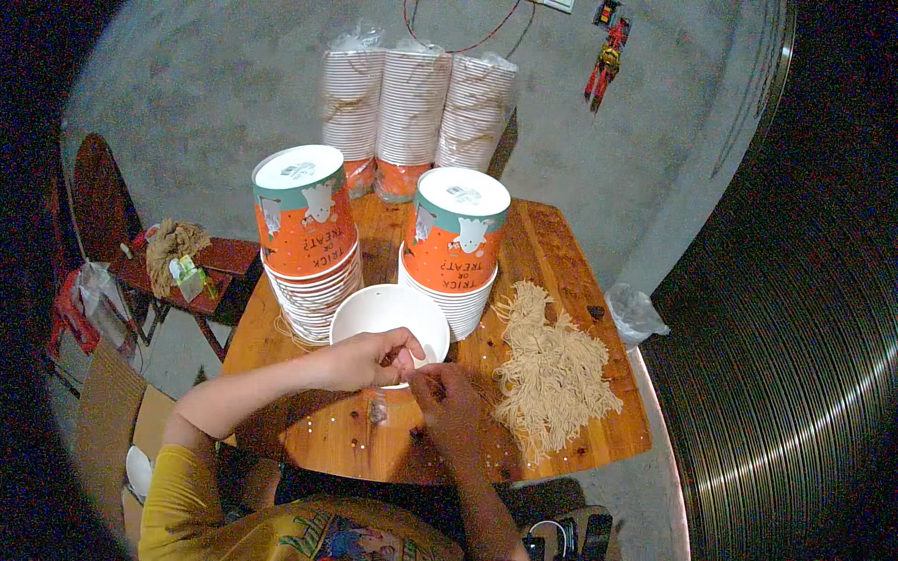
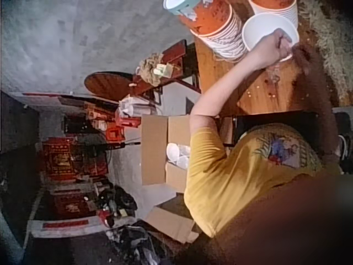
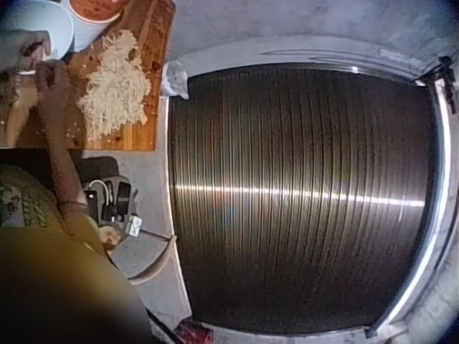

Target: Assembling paper packaging by threading string through small bowls and placing them inside larger cups.

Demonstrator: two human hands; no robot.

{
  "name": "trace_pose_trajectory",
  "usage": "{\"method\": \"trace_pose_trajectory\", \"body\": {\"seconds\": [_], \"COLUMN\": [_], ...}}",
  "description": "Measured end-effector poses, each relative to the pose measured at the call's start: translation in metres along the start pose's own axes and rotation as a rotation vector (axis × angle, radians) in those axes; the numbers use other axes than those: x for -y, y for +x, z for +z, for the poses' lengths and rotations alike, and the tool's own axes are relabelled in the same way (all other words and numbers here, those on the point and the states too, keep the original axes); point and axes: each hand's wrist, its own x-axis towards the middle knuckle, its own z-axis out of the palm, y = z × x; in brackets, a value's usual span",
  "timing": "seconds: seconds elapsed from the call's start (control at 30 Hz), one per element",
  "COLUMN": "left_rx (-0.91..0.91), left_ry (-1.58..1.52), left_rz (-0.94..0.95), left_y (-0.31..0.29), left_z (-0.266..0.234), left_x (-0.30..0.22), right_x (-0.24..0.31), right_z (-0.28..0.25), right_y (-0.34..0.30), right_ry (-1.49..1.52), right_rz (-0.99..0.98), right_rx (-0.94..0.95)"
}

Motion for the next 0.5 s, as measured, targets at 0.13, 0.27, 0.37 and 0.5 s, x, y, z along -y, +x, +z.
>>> {"method": "trace_pose_trajectory", "body": {"seconds": [0.13,0.27,0.37,0.5], "left_rx": [-0.001,-0.015,0.014,-0.039], "left_ry": [0.033,0.181,0.280,0.331], "left_rz": [-0.050,0.067,0.055,0.140], "left_y": [-0.001,-0.004,-0.003,-0.004], "left_z": [0.001,-0.001,-0.004,-0.001], "left_x": [-0.002,-0.003,-0.008,-0.005], "right_x": [0.004,0.005,0.006,0.007], "right_z": [-0.005,-0.005,-0.002,-0.003], "right_y": [0.003,0.003,-0.001,-0.002], "right_ry": [-0.197,-0.177,-0.021,-0.028], "right_rz": [0.009,0.056,0.073,0.074], "right_rx": [0.071,0.086,0.060,0.083]}}
